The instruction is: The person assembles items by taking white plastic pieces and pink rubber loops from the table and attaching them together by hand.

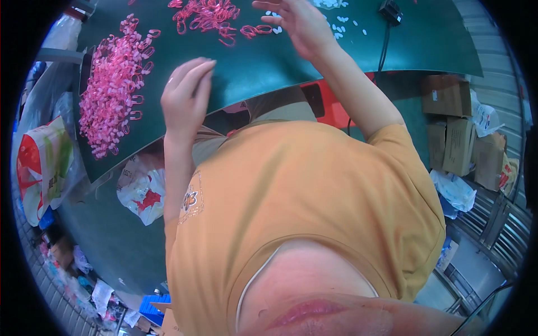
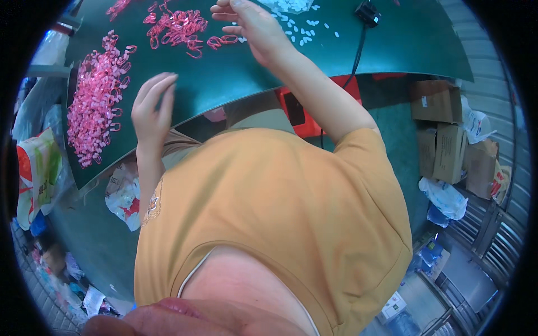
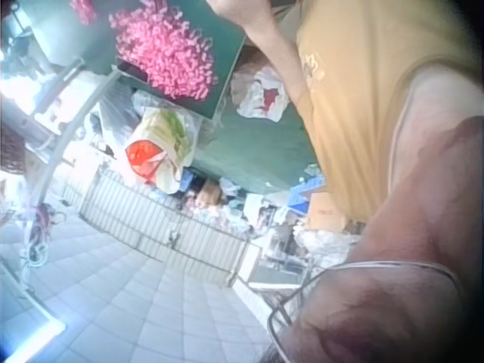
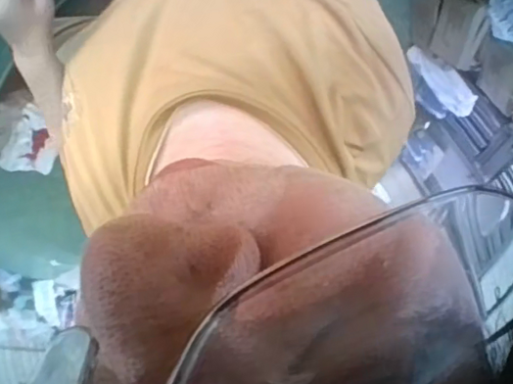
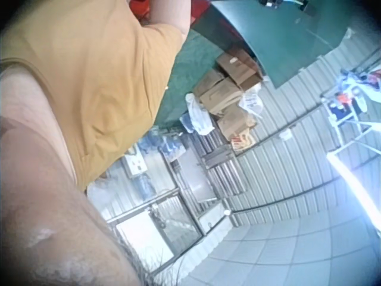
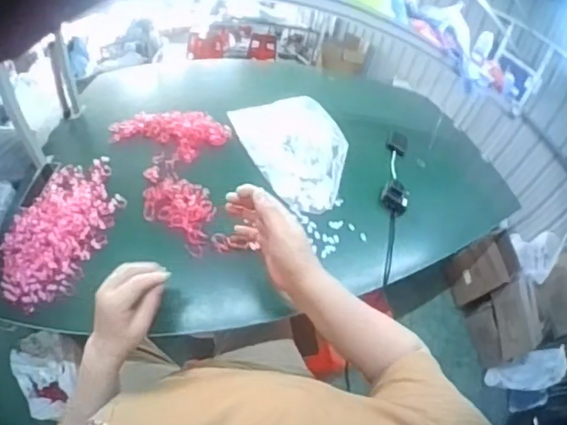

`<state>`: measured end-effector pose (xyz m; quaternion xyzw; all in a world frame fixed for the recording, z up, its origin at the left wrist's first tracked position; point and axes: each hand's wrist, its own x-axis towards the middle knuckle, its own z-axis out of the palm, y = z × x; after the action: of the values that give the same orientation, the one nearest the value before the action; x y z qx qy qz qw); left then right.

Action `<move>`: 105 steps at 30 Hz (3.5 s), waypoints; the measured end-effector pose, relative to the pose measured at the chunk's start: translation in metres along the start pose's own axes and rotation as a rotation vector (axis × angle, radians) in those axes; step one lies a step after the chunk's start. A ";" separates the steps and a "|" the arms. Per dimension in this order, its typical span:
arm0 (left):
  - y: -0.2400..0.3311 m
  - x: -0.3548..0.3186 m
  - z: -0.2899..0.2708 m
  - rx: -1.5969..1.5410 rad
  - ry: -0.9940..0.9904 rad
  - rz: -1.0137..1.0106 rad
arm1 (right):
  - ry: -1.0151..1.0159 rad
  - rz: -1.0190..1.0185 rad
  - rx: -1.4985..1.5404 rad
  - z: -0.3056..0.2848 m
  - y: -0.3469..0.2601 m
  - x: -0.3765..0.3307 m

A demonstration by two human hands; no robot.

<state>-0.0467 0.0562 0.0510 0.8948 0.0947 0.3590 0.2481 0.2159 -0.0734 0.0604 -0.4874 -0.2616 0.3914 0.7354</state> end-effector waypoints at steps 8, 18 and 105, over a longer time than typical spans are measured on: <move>-0.021 0.046 0.044 0.275 -0.319 -0.010 | -0.014 -0.136 0.009 -0.030 -0.001 -0.042; 0.032 0.002 0.067 -0.432 -0.179 -0.488 | -0.175 -0.524 -1.047 -0.006 0.030 -0.093; 0.030 0.000 0.077 -0.181 -0.132 -0.095 | 0.100 -0.445 -1.705 -0.087 0.024 -0.049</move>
<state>0.0059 0.0015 0.0186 0.8849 0.0879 0.2943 0.3503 0.2473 -0.1534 0.0048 -0.8244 -0.5211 -0.1113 0.1911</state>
